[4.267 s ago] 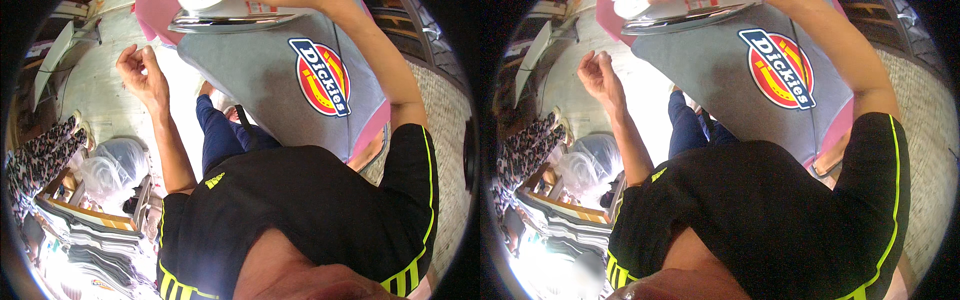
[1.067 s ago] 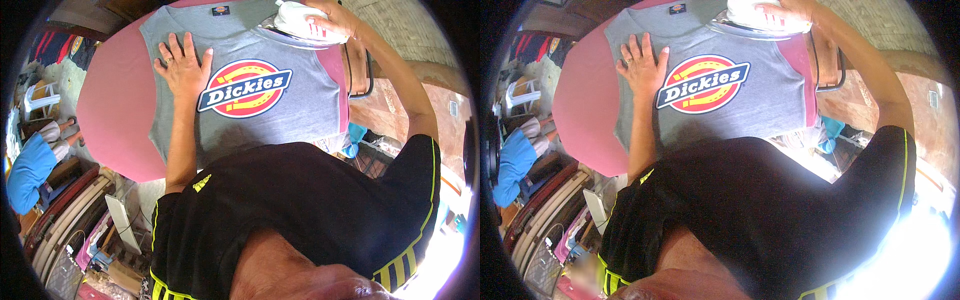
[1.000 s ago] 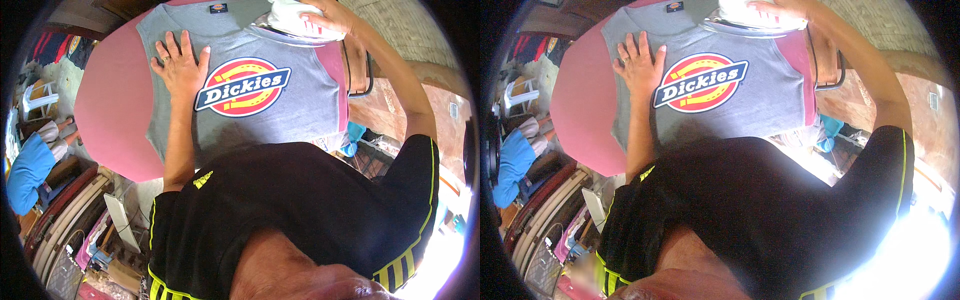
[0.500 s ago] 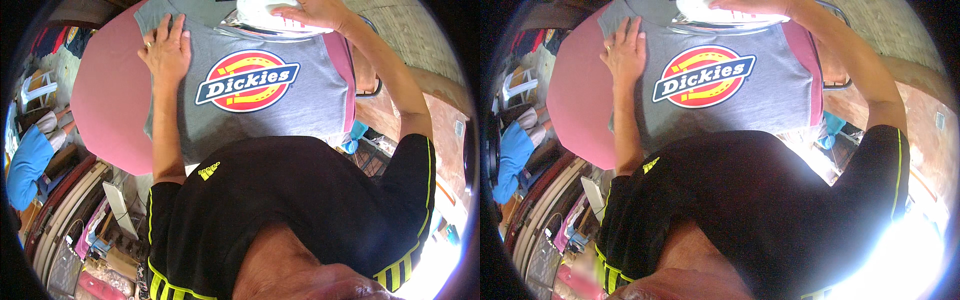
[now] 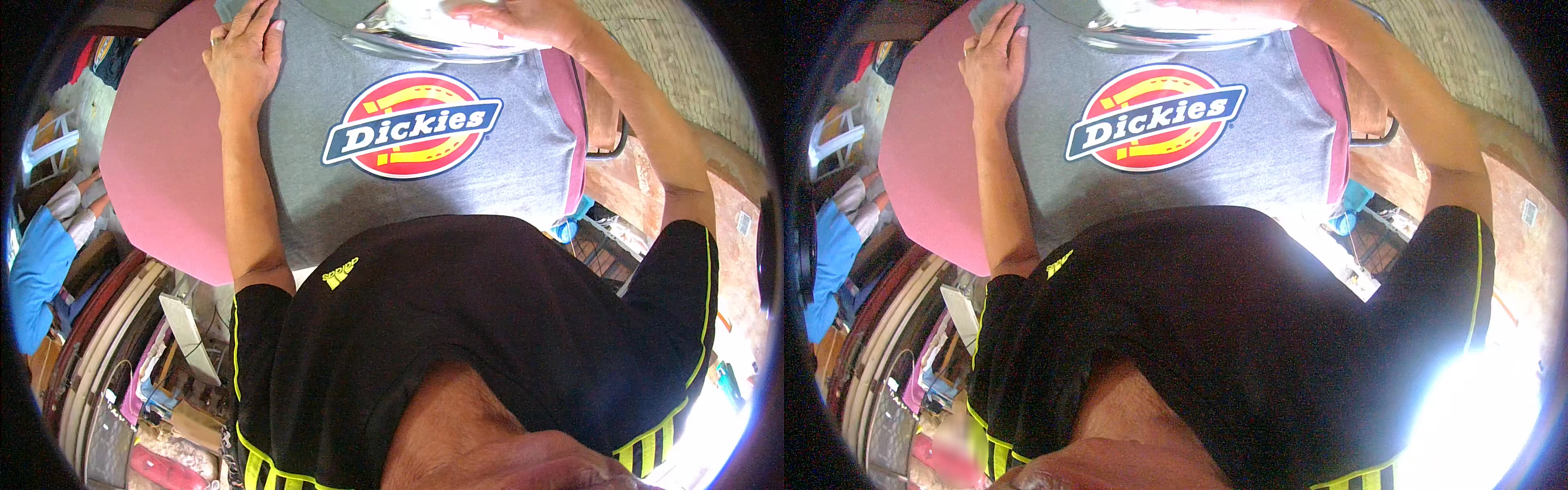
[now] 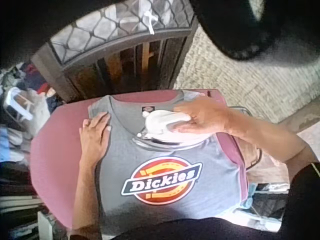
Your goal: The person irons a grey Dickies t-shirt on a pink ironing board. They smooth the fabric, use a white iron to press the front and back, and flip the shirt to iron different sections. The person handles the shirt and iron throughout the process.
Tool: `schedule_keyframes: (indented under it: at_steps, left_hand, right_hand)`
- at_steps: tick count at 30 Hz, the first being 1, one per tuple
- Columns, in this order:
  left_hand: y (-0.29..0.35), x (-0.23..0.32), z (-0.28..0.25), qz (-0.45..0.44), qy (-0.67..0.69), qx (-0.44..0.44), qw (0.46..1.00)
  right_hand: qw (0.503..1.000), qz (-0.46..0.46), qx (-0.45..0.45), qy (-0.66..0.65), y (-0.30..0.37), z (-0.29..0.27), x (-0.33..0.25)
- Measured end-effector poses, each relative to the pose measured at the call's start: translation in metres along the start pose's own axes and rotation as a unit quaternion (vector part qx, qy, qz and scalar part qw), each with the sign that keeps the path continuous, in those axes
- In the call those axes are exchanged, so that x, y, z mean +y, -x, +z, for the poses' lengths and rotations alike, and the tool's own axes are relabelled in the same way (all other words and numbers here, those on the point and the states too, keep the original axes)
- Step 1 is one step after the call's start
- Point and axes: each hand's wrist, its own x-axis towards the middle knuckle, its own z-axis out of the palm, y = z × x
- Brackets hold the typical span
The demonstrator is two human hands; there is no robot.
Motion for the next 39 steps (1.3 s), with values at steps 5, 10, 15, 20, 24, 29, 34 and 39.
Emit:
schedule_keyframes:
  at_steps: [5,10,15,20,24,29,34,39]
  left_hand:
    - [0.003,-0.027,0.019,0.016,-0.043,0.041,0.998]
    - [0.001,-0.018,0.022,0.025,-0.089,0.058,0.994]
    - [0.027,0.079,0.017,0.166,0.073,0.055,0.982]
    - [0.025,0.127,0.037,0.215,0.028,-0.074,0.973]
    - [0.019,0.129,0.043,0.199,0.028,-0.086,0.976]
    - [0.023,0.125,0.039,0.191,0.012,-0.093,0.977]
    - [0.019,0.128,0.037,0.195,0.015,-0.095,0.976]
    - [0.017,0.127,0.044,0.203,0.02,-0.07,0.976]
  right_hand:
    - [0.994,-0.038,0.049,0.09,-0.026,0.015,-0.014]
    - [0.993,0.062,0.08,0.062,-0.002,0.002,0.004]
    - [0.959,0.212,0.184,0.037,0.076,-0.023,0.004]
    - [0.862,0.464,0.203,-0.032,0.139,-0.034,-0.002]
    - [0.881,0.408,0.238,-0.017,0.159,-0.012,-0.004]
    - [0.891,0.367,0.264,-0.043,0.113,0.008,0.004]
    - [0.905,0.242,0.328,0.121,0.06,0.016,0.082]
    - [0.901,0.173,0.225,0.328,0.031,0.001,0.117]
